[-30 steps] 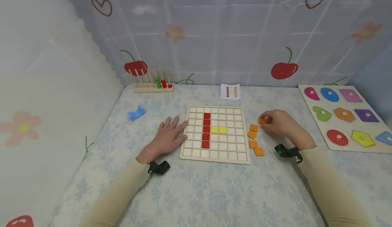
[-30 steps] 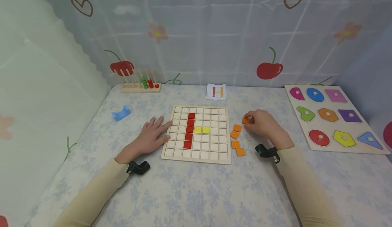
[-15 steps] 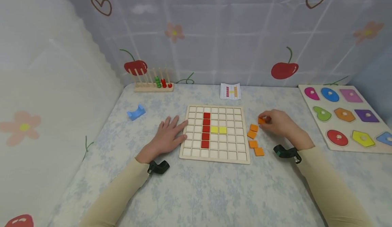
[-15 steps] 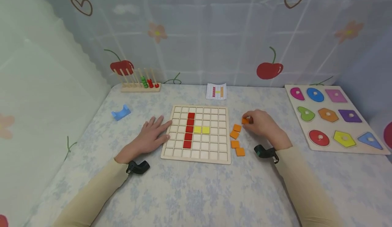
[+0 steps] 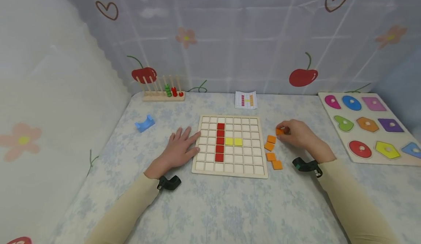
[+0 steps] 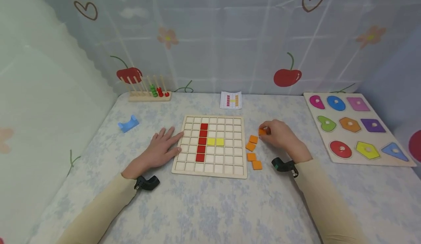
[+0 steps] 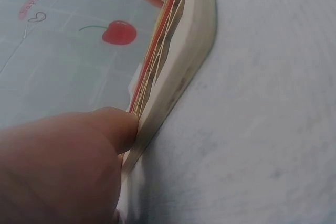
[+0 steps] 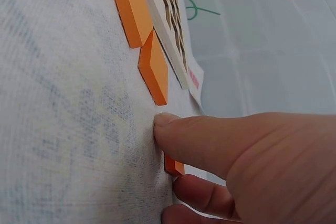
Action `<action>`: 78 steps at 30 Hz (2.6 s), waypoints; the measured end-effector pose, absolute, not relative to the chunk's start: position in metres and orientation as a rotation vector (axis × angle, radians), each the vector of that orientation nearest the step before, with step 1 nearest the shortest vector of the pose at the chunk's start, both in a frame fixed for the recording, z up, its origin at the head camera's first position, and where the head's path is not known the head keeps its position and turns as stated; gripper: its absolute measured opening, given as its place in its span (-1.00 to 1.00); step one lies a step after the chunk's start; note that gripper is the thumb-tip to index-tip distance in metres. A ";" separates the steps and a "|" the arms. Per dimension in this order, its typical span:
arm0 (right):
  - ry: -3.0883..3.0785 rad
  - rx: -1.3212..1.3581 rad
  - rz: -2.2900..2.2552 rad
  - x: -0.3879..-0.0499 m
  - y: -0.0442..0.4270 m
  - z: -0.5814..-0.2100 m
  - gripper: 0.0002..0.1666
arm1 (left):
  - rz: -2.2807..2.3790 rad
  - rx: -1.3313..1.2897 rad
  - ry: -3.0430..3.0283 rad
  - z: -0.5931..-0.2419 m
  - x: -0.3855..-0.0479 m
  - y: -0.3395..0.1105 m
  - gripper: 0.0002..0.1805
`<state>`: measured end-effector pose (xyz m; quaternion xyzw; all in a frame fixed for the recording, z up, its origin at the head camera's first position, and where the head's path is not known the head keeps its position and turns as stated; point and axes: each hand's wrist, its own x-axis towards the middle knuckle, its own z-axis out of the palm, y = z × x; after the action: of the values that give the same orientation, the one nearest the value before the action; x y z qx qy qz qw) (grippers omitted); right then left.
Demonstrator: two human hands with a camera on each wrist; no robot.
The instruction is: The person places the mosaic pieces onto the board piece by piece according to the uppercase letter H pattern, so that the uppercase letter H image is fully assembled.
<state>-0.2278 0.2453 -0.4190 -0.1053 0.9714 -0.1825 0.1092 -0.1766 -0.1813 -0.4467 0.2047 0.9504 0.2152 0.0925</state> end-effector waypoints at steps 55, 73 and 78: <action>2.882 -0.439 -0.624 -0.234 0.250 -0.429 -0.65 | 0.621 0.597 2.839 -0.448 -0.176 -0.184 -0.33; 2.883 -0.422 -0.592 -0.230 0.251 -0.425 -0.65 | 0.655 0.614 2.834 -0.447 -0.175 -0.182 -0.34; 2.878 -0.413 -0.596 -0.231 0.251 -0.426 -0.65 | 0.654 0.620 2.839 -0.448 -0.176 -0.183 -0.34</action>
<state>-0.2306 0.2507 -0.4260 -0.1385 0.9661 -0.2001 0.0867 -0.1759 -0.1825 -0.4479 0.2075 0.9500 0.2187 0.0812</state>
